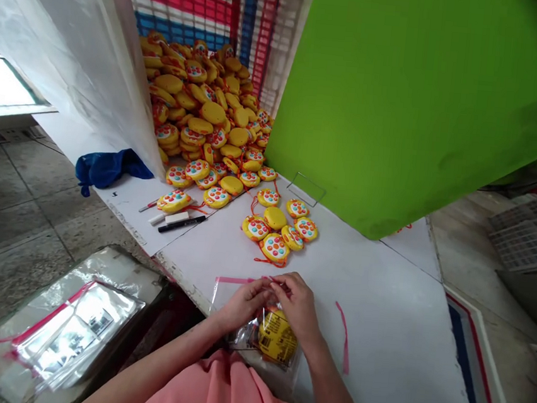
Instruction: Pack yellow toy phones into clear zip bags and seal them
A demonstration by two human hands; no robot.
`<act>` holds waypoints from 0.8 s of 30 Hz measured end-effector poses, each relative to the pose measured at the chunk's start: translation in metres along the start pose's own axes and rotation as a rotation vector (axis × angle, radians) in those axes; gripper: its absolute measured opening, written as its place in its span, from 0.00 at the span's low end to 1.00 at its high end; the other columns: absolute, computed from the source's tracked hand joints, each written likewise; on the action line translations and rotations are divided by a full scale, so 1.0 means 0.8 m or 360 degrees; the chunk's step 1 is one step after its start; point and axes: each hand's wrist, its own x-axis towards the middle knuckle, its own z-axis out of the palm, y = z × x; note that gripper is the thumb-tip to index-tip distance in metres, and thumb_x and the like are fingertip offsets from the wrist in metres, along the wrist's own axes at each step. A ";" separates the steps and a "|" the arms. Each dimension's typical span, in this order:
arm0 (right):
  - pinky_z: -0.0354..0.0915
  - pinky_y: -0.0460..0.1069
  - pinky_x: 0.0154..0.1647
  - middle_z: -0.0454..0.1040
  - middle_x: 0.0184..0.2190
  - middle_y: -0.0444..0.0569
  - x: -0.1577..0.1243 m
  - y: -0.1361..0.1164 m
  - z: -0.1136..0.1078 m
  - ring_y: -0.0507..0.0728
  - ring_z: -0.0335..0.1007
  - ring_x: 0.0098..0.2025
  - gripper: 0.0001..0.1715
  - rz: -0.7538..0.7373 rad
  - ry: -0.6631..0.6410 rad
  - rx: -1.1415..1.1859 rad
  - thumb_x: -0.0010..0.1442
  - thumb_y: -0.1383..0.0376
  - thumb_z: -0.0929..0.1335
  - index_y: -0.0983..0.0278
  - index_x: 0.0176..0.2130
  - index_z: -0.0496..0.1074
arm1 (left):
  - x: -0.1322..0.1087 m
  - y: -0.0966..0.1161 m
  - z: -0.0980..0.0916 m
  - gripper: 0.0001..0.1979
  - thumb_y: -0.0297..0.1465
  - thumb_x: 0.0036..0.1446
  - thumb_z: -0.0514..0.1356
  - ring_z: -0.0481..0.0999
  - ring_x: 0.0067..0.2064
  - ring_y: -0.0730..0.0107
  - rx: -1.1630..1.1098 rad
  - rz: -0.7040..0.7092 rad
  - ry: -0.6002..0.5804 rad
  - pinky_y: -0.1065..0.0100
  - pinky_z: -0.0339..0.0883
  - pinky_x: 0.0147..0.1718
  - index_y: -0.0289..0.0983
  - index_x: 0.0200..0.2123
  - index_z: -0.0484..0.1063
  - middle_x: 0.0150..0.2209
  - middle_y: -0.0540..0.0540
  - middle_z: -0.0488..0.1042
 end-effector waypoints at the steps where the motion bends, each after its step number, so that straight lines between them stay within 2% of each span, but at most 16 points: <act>1: 0.66 0.52 0.42 0.74 0.36 0.50 -0.001 -0.003 0.003 0.57 0.69 0.40 0.10 -0.0058 0.0000 -0.0085 0.62 0.63 0.63 0.60 0.39 0.74 | 0.000 0.000 0.000 0.19 0.43 0.58 0.57 0.72 0.41 0.64 0.0010 -0.0012 0.0011 0.65 0.65 0.44 0.36 0.46 0.71 0.41 0.44 0.75; 4: 0.64 0.53 0.45 0.75 0.36 0.51 -0.004 -0.009 0.013 0.58 0.68 0.41 0.14 -0.0132 0.0038 -0.0227 0.64 0.63 0.61 0.60 0.41 0.75 | 0.000 -0.002 -0.001 0.19 0.42 0.59 0.56 0.72 0.42 0.64 0.0078 -0.0016 0.0059 0.65 0.64 0.44 0.36 0.47 0.70 0.41 0.44 0.75; 7: 0.63 0.52 0.43 0.75 0.32 0.49 0.003 0.007 0.015 0.57 0.68 0.38 0.13 0.0074 0.0195 -0.0153 0.63 0.61 0.62 0.60 0.35 0.75 | -0.002 -0.004 -0.003 0.18 0.42 0.59 0.55 0.72 0.44 0.62 0.0123 -0.0012 0.0002 0.64 0.64 0.46 0.36 0.46 0.71 0.42 0.43 0.75; 9: 0.62 0.52 0.41 0.75 0.31 0.50 0.014 0.031 0.000 0.57 0.68 0.36 0.14 0.0285 0.0401 -0.0114 0.61 0.58 0.63 0.62 0.32 0.74 | -0.005 -0.004 -0.004 0.18 0.43 0.60 0.54 0.74 0.43 0.63 0.0114 -0.0059 -0.0071 0.64 0.65 0.45 0.35 0.44 0.72 0.40 0.43 0.76; 11: 0.62 0.53 0.40 0.75 0.32 0.52 0.025 0.058 -0.026 0.58 0.68 0.35 0.18 0.0450 0.0595 -0.0110 0.60 0.55 0.61 0.64 0.33 0.73 | -0.006 -0.004 -0.005 0.18 0.43 0.60 0.54 0.75 0.43 0.62 0.0081 -0.0088 -0.0087 0.64 0.66 0.44 0.36 0.44 0.72 0.40 0.42 0.76; 13: 0.62 0.53 0.38 0.75 0.30 0.53 0.030 0.075 -0.056 0.58 0.68 0.33 0.20 0.0555 0.0666 -0.0089 0.59 0.53 0.61 0.66 0.34 0.72 | -0.007 -0.004 -0.004 0.18 0.43 0.60 0.55 0.75 0.43 0.63 0.0024 -0.0100 -0.0050 0.64 0.66 0.43 0.36 0.45 0.71 0.41 0.42 0.76; 15: 0.63 0.52 0.36 0.75 0.28 0.51 0.027 0.074 -0.074 0.58 0.69 0.32 0.21 0.0589 0.0592 -0.0031 0.57 0.51 0.63 0.66 0.33 0.73 | -0.006 -0.004 -0.003 0.19 0.43 0.59 0.56 0.75 0.40 0.64 -0.0037 -0.0136 -0.0024 0.65 0.67 0.40 0.36 0.47 0.69 0.40 0.43 0.76; 17: 0.64 0.51 0.35 0.75 0.29 0.49 0.017 0.055 -0.073 0.56 0.69 0.31 0.19 0.0534 0.0404 0.0063 0.54 0.52 0.67 0.65 0.34 0.73 | -0.005 -0.005 -0.002 0.20 0.43 0.58 0.57 0.75 0.38 0.65 -0.0067 -0.0155 0.0003 0.66 0.67 0.38 0.36 0.49 0.67 0.39 0.43 0.76; 21: 0.64 0.49 0.36 0.73 0.32 0.46 -0.001 0.006 -0.037 0.55 0.67 0.33 0.12 0.0287 0.0048 0.0118 0.53 0.56 0.70 0.62 0.34 0.71 | -0.004 -0.003 0.001 0.19 0.40 0.58 0.57 0.74 0.39 0.65 -0.0008 -0.0062 0.0086 0.66 0.66 0.40 0.36 0.49 0.69 0.39 0.44 0.76; 24: 0.63 0.49 0.34 0.70 0.30 0.44 -0.001 -0.007 -0.018 0.54 0.66 0.32 0.10 0.0245 -0.0043 0.0064 0.53 0.59 0.70 0.61 0.33 0.68 | -0.004 -0.001 0.002 0.16 0.38 0.58 0.57 0.73 0.43 0.64 0.0065 0.0017 0.0102 0.65 0.66 0.44 0.36 0.47 0.71 0.43 0.43 0.75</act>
